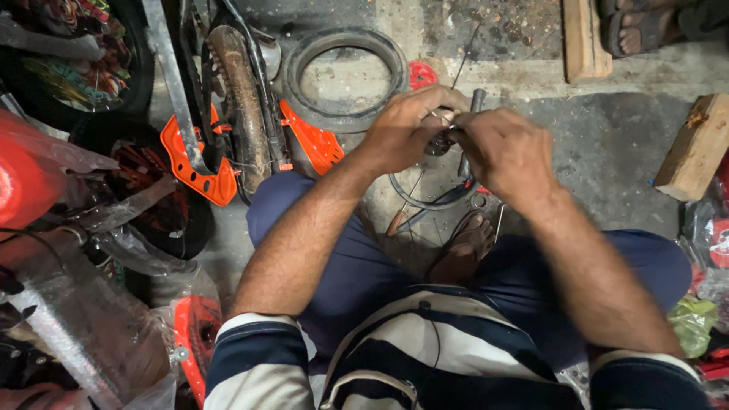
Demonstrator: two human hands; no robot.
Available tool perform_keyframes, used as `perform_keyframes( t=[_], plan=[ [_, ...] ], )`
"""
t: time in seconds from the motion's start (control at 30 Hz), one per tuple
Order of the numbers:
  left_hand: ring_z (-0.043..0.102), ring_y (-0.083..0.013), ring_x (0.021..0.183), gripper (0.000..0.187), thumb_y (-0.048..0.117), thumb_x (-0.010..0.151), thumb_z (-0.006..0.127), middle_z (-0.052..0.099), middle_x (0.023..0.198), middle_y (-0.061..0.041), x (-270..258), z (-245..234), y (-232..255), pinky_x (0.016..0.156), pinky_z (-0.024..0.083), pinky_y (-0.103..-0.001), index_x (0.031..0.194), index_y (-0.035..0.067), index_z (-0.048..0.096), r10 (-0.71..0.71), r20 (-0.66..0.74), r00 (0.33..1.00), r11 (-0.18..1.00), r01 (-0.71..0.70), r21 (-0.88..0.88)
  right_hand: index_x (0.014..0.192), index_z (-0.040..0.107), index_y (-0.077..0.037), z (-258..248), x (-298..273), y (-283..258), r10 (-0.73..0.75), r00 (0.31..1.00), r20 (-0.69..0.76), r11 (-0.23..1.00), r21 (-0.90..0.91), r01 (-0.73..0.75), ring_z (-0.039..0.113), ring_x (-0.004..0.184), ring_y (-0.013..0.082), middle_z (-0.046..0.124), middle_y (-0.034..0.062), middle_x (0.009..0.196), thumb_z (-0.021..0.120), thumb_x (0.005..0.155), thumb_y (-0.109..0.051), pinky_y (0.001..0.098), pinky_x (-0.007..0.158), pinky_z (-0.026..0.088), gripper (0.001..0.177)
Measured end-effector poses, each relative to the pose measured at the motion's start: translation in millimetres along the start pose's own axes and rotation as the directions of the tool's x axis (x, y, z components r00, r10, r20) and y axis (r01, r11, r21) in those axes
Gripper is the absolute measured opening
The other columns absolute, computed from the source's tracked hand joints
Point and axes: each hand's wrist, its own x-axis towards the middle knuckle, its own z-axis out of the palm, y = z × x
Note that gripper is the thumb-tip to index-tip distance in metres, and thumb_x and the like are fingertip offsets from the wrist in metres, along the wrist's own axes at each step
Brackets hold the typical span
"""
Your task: The person sits on the floor of a workshop and uses a spoke wrench to tighten the spokes on a bicycle wheel rim. They systematically rotate the rim and adjust individual spokes to ensure proper tension.
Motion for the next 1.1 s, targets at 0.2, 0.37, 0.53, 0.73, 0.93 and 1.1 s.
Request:
perform_keyframes(
  t=[0.2, 0.37, 0.53, 0.73, 0.93, 1.1],
  plan=[
    [0.072, -0.0229, 0.112, 0.018, 0.004, 0.101, 0.065, 0.074, 0.116, -0.006, 3, 0, -1, 0.097, 0.057, -0.037, 0.118, 0.009, 0.066, 0.020, 0.007, 1.000, 1.000, -0.021, 0.022, 0.111, 0.073, -0.004, -22, 10, 6, 0.162, 0.982, 0.102, 0.987, -0.030, -0.159, 0.071, 0.083, 0.0253, 0.074, 0.0115, 0.098, 0.076, 0.099, -0.005, 0.0386, 0.070, 0.056, 0.012],
    [0.073, -0.0209, 0.108, 0.019, 0.002, 0.101, 0.064, 0.073, 0.114, -0.006, 0, 2, 0, 0.095, 0.057, -0.035, 0.118, 0.009, 0.066, 0.024, 0.066, 0.998, 0.997, -0.019, -0.069, 0.112, 0.068, 0.000, -17, 15, 17, 0.486, 0.864, 0.133, 0.743, 0.456, -0.489, 0.067, 0.090, 0.0175, 0.072, 0.0097, 0.100, 0.071, 0.106, -0.004, 0.0325, 0.080, 0.054, 0.008],
    [0.072, -0.0222, 0.109, 0.020, 0.003, 0.099, 0.066, 0.073, 0.113, -0.006, 0, 4, 3, 0.094, 0.057, -0.036, 0.118, 0.009, 0.066, 0.046, 0.147, 0.988, 0.998, -0.040, -0.048, 0.109, 0.068, 0.000, 1, 25, 29, 0.477, 0.854, 0.209, 0.457, 0.771, -0.443, 0.068, 0.104, 0.0144, 0.072, 0.0079, 0.113, 0.068, 0.101, -0.002, 0.0283, 0.093, 0.055, 0.008],
    [0.063, -0.0276, 0.120, 0.013, 0.006, 0.102, 0.069, 0.065, 0.122, -0.011, -2, 4, 0, 0.103, 0.051, -0.039, 0.114, 0.010, 0.067, 0.173, 0.092, 0.981, 0.985, -0.174, 0.010, 0.112, 0.071, 0.001, 18, -4, 54, 0.614, 0.789, 0.035, 0.416, 0.835, -0.361, 0.068, 0.097, 0.0157, 0.074, 0.0083, 0.106, 0.071, 0.106, 0.001, 0.0299, 0.089, 0.056, 0.006],
    [0.068, -0.0201, 0.116, 0.018, 0.002, 0.105, 0.057, 0.070, 0.118, -0.004, -1, 4, -8, 0.103, 0.055, -0.035, 0.118, 0.011, 0.065, -0.129, 0.112, 0.985, 0.988, 0.138, -0.071, 0.096, 0.074, -0.002, 117, -103, 133, 0.790, 0.604, 0.106, 0.371, 0.701, -0.609, 0.061, 0.075, 0.0124, 0.070, 0.0039, 0.086, 0.069, 0.099, -0.001, 0.0286, 0.067, 0.048, 0.005],
    [0.068, -0.0211, 0.120, 0.025, -0.006, 0.101, 0.059, 0.071, 0.121, -0.004, -4, 5, -14, 0.103, 0.054, -0.035, 0.118, 0.012, 0.065, -0.095, 0.043, 0.995, 0.994, 0.097, -0.047, 0.100, 0.081, -0.007, 246, -239, 128, 0.663, 0.575, 0.480, 0.545, 0.217, -0.810, 0.074, 0.088, 0.0335, 0.077, 0.0198, 0.096, 0.060, 0.080, -0.015, 0.0425, 0.082, 0.058, 0.030]
  ],
)
